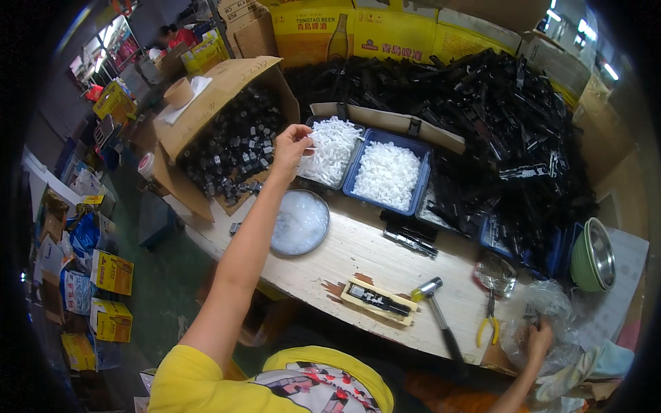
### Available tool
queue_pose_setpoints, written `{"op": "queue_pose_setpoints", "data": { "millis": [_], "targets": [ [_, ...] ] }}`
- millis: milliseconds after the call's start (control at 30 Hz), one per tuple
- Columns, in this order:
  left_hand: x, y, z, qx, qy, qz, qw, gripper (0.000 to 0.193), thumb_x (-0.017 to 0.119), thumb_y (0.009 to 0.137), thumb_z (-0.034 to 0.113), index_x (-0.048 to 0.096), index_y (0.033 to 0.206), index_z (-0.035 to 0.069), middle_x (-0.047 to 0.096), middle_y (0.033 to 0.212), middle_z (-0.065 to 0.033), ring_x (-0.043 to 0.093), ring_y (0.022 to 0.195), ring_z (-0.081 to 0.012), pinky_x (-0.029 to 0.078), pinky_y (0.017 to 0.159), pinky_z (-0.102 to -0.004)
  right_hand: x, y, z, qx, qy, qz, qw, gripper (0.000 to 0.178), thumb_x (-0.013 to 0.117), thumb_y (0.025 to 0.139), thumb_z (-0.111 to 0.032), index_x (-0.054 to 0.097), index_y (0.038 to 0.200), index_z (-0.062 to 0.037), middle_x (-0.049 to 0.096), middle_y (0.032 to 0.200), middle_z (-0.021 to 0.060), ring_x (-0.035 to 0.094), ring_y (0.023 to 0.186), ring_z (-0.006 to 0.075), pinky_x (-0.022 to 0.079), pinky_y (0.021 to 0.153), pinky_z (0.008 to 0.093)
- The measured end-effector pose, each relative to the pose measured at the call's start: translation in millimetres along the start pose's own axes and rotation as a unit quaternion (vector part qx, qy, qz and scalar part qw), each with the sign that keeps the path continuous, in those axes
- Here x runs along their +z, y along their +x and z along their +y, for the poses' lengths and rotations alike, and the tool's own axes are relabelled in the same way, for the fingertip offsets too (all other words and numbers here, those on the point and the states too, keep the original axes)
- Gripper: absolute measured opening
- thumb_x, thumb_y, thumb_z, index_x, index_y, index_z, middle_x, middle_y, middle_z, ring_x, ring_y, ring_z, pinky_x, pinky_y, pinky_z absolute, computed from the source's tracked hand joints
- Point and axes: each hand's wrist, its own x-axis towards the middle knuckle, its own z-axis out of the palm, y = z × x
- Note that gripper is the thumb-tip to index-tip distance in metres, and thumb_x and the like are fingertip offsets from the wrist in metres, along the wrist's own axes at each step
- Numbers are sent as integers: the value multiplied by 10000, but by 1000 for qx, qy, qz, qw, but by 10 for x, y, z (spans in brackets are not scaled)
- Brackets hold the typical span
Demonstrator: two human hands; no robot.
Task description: The person assembles small metal lock mechanisms at a cluttered workbench. They pick up metal components and white plastic pieces, insert them into a wooden jig, and strike the assembly with a hammer. The person repeats this process, handling individual parts and tools to construct the locks.
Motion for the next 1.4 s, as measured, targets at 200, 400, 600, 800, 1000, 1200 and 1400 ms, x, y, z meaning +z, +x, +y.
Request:
{"op": "queue_pose_setpoints", "data": {
  "millis": [200,400,600,800,1000,1200,1400],
  "targets": [
    [-101,-115,193,50,39,-27,998,200,488,787,-44,516,973,22,515,763,-30,561,650,-91,474,511,-220,166,79,198,-9,28,33,999,293,485,863,-186,546,1012,59,587,923,274,538,877,447,415,756,449],
    [-458,-743,442,-20,74,-84,994,209,468,815,-36,485,1011,34,485,756,-26,567,641,-92,476,470,-234,266,66,477,-32,21,86,996,309,418,918,-203,536,1087,26,571,985,286,528,938,453,416,747,449],
    [-1015,-1211,355,76,392,-104,911,86,634,723,14,608,800,-11,576,648,-72,552,593,-114,437,563,-277,223,97,201,-84,35,102,991,301,444,911,-184,535,1104,28,580,1001,269,542,940,436,426,758,435],
    [-1100,-1158,186,94,450,-109,881,118,684,685,50,615,750,-19,594,729,-148,582,690,-305,442,613,-375,214,-46,65,-112,18,132,985,291,480,896,-184,552,1084,26,590,985,258,567,900,415,435,744,423],
    [-1114,-1113,119,87,491,-125,858,56,642,700,18,617,743,-8,568,778,-168,573,753,-340,447,657,-410,139,-137,150,-106,7,121,987,279,481,895,-168,555,1080,29,598,969,247,578,878,396,440,736,414],
    [-1036,-1123,-77,127,575,-111,801,29,599,700,-6,619,720,1,574,821,-168,573,764,-366,458,671,-433,167,-206,107,-127,24,151,980,294,476,906,-179,553,1089,37,602,994,232,577,896,378,441,772,386],
    [-1111,-1136,70,100,449,-89,884,75,640,670,-8,636,745,-6,591,776,-156,587,690,-327,464,618,-393,-9,-463,-351,-124,104,184,970,299,485,906,-168,560,1095,52,620,990,196,569,961,344,431,824,371]
  ]
}}
